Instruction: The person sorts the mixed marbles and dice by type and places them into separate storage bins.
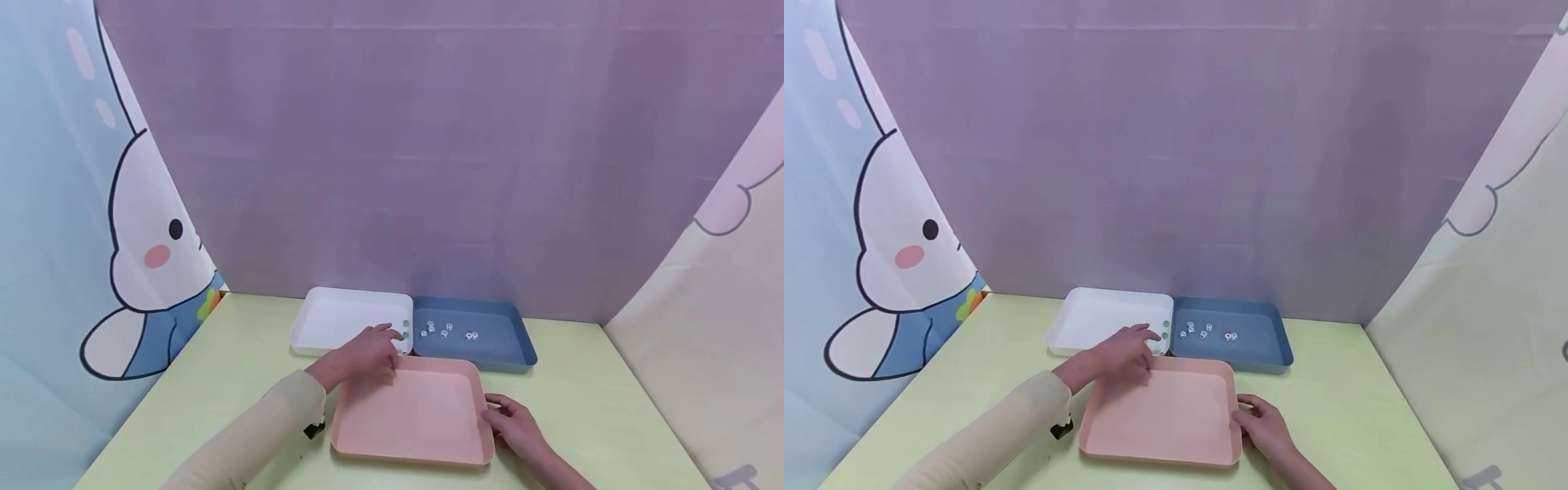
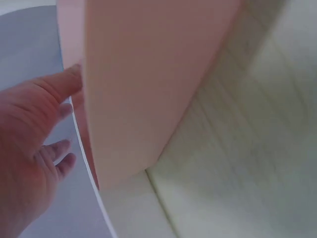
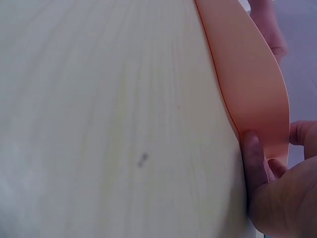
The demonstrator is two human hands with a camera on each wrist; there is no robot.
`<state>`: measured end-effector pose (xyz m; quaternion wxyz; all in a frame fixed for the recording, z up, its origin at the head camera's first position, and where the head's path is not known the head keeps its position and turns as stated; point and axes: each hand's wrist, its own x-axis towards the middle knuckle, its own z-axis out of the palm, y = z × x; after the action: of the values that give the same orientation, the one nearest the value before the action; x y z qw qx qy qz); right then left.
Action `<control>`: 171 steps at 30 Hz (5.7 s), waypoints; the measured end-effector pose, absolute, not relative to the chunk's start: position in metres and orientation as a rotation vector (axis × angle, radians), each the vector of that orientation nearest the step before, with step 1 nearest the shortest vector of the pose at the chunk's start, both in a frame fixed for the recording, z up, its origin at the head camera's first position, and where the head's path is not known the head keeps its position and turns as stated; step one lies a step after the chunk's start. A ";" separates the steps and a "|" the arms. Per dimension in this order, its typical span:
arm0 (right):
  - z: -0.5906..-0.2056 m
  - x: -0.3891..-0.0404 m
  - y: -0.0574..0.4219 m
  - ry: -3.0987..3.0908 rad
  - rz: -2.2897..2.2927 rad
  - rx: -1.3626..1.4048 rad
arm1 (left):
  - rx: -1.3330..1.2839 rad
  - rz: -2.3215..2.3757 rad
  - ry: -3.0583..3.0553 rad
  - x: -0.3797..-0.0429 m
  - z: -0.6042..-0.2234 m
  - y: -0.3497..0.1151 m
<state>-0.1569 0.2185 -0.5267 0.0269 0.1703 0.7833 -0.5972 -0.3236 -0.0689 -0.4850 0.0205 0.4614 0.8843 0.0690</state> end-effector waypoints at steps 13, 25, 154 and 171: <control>-0.535 -0.157 0.226 2.416 -1.847 0.564 | 1.021 1.174 2.635 -0.335 -0.491 -0.071; -0.528 -0.159 0.226 2.404 -1.845 0.565 | 0.923 1.365 2.619 -0.348 -0.482 -0.067; -0.525 -0.156 0.228 2.398 -1.907 0.578 | 1.558 -0.076 2.725 -0.329 -0.461 -0.079; -0.528 -0.157 0.229 2.375 -1.914 0.583 | 1.262 0.849 2.520 -0.352 -0.453 -0.069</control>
<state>-0.1567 0.2289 -0.5282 0.0181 0.1878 0.7647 -0.6162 -0.3523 -0.0685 -0.4529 0.0990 0.4267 0.8519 0.2869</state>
